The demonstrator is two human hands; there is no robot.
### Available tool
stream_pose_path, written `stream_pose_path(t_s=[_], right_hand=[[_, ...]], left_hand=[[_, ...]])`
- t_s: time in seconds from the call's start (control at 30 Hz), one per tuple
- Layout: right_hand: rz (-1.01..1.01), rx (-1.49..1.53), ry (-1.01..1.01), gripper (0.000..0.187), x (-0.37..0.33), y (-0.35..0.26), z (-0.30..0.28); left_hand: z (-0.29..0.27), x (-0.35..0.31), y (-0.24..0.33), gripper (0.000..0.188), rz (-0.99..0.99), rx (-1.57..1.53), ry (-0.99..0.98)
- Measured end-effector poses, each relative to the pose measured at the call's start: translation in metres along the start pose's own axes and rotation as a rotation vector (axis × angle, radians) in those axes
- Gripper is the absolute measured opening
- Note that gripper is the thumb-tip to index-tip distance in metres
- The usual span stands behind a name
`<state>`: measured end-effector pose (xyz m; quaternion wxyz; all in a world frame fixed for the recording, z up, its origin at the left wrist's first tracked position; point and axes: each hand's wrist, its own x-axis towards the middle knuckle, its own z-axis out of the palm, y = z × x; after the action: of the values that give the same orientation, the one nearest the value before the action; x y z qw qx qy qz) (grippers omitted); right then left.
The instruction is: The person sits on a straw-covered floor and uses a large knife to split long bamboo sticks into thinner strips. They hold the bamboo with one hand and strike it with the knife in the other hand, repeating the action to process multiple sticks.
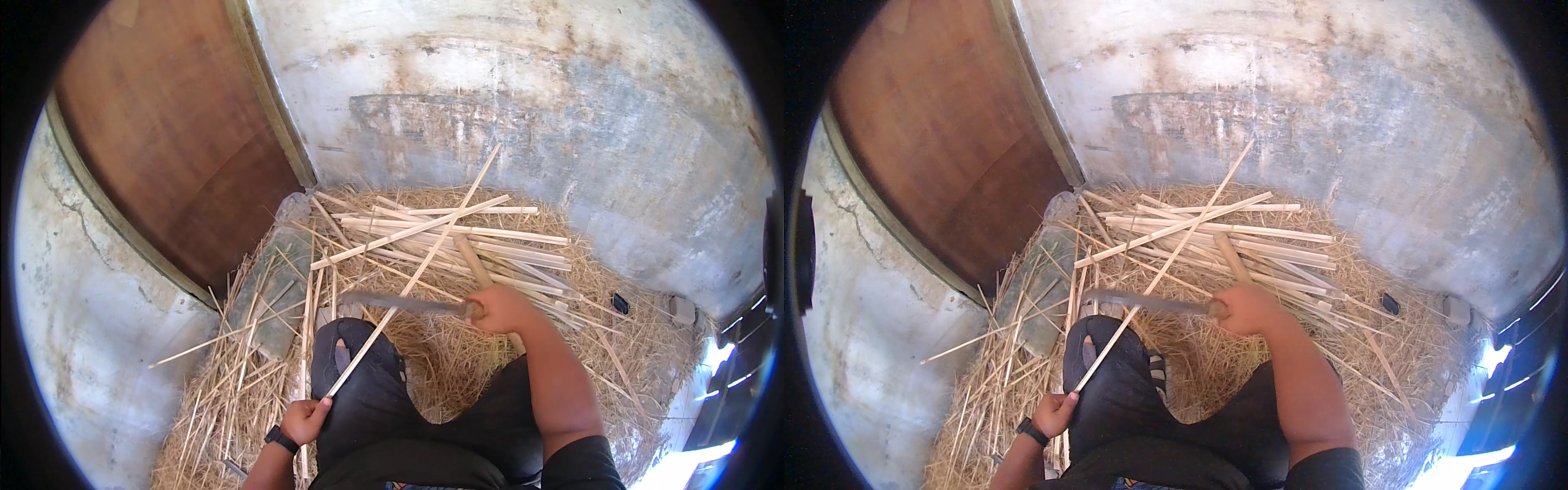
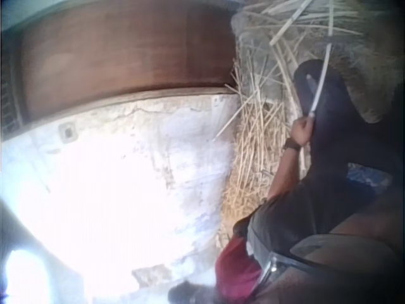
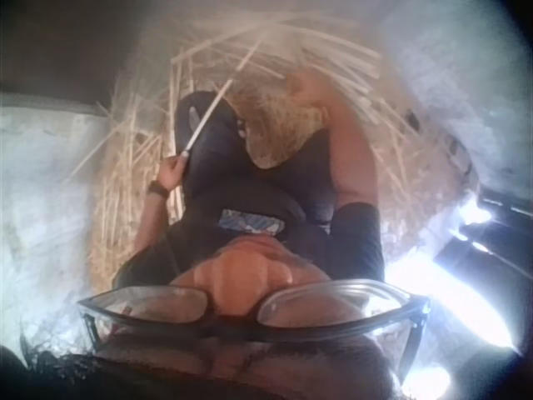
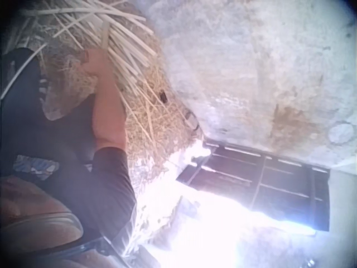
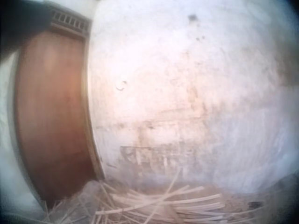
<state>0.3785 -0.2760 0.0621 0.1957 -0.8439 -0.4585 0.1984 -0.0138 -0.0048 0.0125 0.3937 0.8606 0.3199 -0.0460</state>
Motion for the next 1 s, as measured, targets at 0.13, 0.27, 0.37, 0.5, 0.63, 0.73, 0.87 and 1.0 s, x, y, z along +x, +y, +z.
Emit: stream_pose_path(t_s=[0.13, 0.27, 0.37, 0.5, 0.63, 0.73, 0.87, 1.0], right_hand=[[0.214, 0.103, 0.195, 0.041, 0.002, 0.030, -0.008], [0.152, 0.108, 0.314, 0.040, 0.000, 0.036, -0.004], [0.067, 0.082, 0.153, 0.038, 0.003, 0.018, 0.003], [-0.068, -0.119, -0.015, 0.035, 0.007, 0.001, 0.011], [0.060, 0.024, 0.006, 0.038, 0.004, 0.007, 0.002], [0.169, 0.097, 0.119, 0.044, -0.001, 0.023, -0.006], [0.183, 0.080, 0.233, 0.050, 0.000, 0.036, -0.007], [0.175, 0.133, 0.204, 0.051, 0.004, 0.032, -0.003]], left_hand=[[-0.002, -0.001, 0.005, 0.068, -0.013, -0.014, -0.014], [-0.005, -0.001, 0.015, 0.066, -0.025, -0.001, -0.045], [-0.002, -0.003, 0.005, 0.068, -0.047, -0.047, -0.022], [-0.003, 0.000, 0.003, 0.069, -0.030, -0.020, -0.033], [-0.003, -0.001, 0.002, 0.069, -0.032, -0.001, -0.033], [-0.005, -0.002, 0.009, 0.069, -0.039, 0.015, -0.034], [-0.004, 0.000, 0.007, 0.068, -0.014, 0.012, -0.035], [-0.004, 0.002, 0.001, 0.068, -0.028, -0.014, -0.050]])
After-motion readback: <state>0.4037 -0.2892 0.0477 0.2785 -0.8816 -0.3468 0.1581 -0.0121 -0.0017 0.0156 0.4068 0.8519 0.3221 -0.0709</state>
